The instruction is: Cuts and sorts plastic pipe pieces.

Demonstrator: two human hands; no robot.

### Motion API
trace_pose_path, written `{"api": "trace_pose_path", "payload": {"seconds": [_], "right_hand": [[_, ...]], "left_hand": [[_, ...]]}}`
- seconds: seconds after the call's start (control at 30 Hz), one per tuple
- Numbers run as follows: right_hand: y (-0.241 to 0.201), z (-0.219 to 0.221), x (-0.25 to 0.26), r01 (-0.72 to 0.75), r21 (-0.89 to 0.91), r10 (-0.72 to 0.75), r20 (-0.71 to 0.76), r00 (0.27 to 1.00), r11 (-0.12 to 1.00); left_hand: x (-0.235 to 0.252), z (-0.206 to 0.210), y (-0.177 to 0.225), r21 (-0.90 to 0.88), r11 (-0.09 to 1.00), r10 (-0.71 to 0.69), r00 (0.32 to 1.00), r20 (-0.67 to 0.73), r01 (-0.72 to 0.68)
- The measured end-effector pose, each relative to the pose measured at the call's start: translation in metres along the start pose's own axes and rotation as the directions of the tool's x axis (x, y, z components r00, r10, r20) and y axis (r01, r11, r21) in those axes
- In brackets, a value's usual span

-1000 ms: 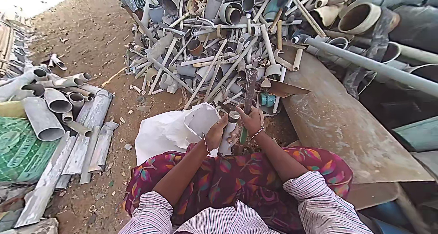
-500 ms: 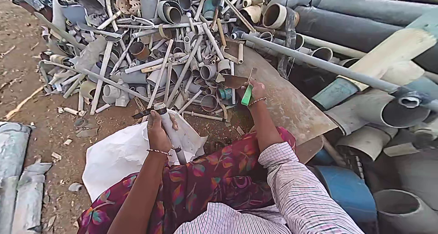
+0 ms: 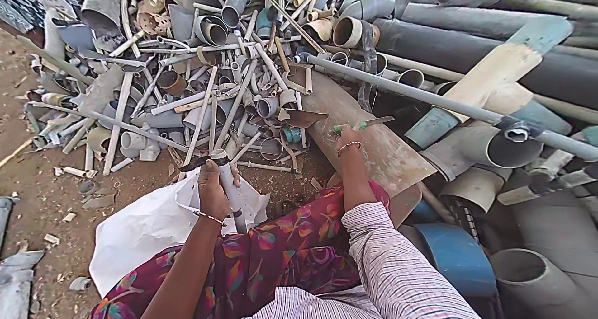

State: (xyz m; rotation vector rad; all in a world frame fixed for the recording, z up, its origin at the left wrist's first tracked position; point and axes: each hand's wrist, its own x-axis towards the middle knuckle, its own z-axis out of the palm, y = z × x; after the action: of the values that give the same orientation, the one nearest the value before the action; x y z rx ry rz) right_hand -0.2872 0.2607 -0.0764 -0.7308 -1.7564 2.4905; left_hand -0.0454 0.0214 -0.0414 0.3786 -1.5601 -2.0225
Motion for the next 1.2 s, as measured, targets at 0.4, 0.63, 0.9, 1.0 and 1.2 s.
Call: {"api": "trace_pose_path", "payload": {"seconds": [0.4,0.63,0.9,1.0,1.2], "right_hand": [[0.033,0.017,-0.030,0.016,-0.030,-0.016,-0.029,0.999,0.999],[0.083,0.040,-0.110,0.171,-0.185,-0.087,0.392,0.916,0.968],[0.136,0.043,-0.199,0.178,-0.235,0.204,0.963,0.174,0.956],[0.147,0.043,-0.193,0.349,-0.279,0.194,0.946,0.259,0.895],[0.136,0.042,-0.189,0.603,-0.223,0.009,0.941,0.338,0.766]], "left_hand": [[-0.001,-0.002,-0.005,0.011,1.000,-0.013,1.000,-0.017,0.013],[-0.002,-0.007,-0.008,0.007,1.000,-0.001,0.998,-0.065,0.001],[-0.003,-0.013,-0.034,0.068,0.996,0.065,0.990,-0.121,-0.057],[0.006,-0.028,-0.047,0.249,0.941,0.247,0.968,-0.052,-0.227],[0.010,-0.032,-0.035,0.462,0.813,0.383,0.923,0.034,-0.355]]}}
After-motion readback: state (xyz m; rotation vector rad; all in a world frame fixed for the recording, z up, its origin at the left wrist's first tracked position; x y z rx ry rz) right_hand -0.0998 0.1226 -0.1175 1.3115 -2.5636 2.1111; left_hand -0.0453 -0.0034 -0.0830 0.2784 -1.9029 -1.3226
